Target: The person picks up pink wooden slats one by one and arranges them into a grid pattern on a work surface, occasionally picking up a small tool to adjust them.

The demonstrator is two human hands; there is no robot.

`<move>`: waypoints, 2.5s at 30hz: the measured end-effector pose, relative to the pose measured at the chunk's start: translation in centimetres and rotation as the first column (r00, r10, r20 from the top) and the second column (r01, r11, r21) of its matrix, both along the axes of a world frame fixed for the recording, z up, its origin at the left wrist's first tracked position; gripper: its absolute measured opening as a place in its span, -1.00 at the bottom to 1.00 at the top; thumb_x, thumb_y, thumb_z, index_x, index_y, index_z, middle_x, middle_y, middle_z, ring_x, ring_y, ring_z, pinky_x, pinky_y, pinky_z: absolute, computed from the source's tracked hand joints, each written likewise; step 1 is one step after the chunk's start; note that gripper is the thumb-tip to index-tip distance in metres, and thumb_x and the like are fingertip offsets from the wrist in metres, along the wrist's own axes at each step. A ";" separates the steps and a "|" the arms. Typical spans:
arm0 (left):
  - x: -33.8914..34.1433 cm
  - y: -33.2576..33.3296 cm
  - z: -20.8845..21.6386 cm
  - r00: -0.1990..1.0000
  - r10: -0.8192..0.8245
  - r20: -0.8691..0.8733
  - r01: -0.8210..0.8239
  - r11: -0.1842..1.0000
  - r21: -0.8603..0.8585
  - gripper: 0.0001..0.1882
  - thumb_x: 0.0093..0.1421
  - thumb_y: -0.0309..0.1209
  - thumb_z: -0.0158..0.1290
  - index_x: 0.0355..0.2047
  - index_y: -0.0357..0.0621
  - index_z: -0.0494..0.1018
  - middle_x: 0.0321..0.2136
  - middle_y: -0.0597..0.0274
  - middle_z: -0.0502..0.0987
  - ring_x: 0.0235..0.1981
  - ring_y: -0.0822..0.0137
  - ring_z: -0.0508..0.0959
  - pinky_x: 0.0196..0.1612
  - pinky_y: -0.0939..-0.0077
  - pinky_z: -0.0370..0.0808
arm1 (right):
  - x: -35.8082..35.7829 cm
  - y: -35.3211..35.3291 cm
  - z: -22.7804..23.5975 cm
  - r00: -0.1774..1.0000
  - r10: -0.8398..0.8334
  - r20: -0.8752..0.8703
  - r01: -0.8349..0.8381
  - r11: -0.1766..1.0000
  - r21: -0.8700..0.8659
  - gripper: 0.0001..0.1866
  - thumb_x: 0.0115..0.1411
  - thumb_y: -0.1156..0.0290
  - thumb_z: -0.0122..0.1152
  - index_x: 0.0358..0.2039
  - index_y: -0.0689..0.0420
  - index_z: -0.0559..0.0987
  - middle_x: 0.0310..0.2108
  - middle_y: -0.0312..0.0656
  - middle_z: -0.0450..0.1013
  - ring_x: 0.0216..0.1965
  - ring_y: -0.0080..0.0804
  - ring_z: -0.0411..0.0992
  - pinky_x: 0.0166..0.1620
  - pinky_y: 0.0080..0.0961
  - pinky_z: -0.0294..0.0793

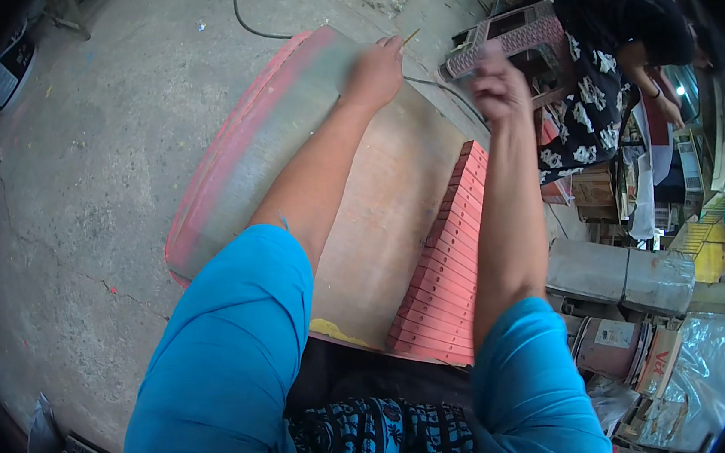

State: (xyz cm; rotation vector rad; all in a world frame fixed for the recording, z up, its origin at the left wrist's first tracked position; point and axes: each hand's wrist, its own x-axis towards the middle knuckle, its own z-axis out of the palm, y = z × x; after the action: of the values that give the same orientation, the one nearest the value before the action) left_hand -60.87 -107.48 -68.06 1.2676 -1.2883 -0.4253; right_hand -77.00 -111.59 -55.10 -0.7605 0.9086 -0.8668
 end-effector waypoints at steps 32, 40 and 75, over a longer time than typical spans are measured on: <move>0.5 -2.9 -3.5 0.965 0.233 0.119 -0.191 0.939 -0.288 -0.80 0.15 -0.36 -0.21 -0.33 -0.23 0.31 -0.35 -0.08 0.42 -0.30 -0.07 0.41 -0.23 0.18 0.35 | -3.8 6.8 8.9 0.982 -0.116 -0.152 0.055 0.932 -0.358 -0.84 0.14 0.32 0.02 -0.45 0.12 0.36 -0.63 -0.34 0.29 -0.68 -0.63 0.18 -0.45 -0.57 0.37; 1.8 -1.7 -2.1 0.989 0.095 -0.109 -0.094 0.995 0.014 -0.55 -0.11 -0.43 0.00 -0.15 -0.24 0.23 -0.34 -0.05 0.41 -0.27 0.05 0.43 -0.17 0.28 0.35 | -19.1 29.1 7.5 0.765 -0.528 -0.369 0.460 0.849 -0.260 -0.83 0.13 0.30 0.02 -0.38 0.15 0.40 -0.50 -0.28 0.38 -0.56 -0.60 0.32 -0.49 -0.67 0.34; -4.9 32.1 5.4 0.809 -0.209 -0.550 0.471 0.791 0.391 -0.52 0.10 -0.21 -0.18 0.01 -0.16 0.19 0.03 0.15 0.23 0.10 0.27 0.18 0.09 0.28 0.09 | -28.3 57.9 -6.2 0.369 -0.795 -0.482 0.703 0.578 -0.414 -0.75 0.12 0.45 0.00 -0.19 0.27 0.45 -0.32 -0.13 0.44 -0.28 -0.49 0.43 -0.31 -0.60 0.48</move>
State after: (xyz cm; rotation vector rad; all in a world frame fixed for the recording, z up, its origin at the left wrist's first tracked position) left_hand -65.81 -75.38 -62.67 1.2279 -0.9956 -1.3535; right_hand -105.31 -53.71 -61.27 -0.7531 1.9324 -1.5546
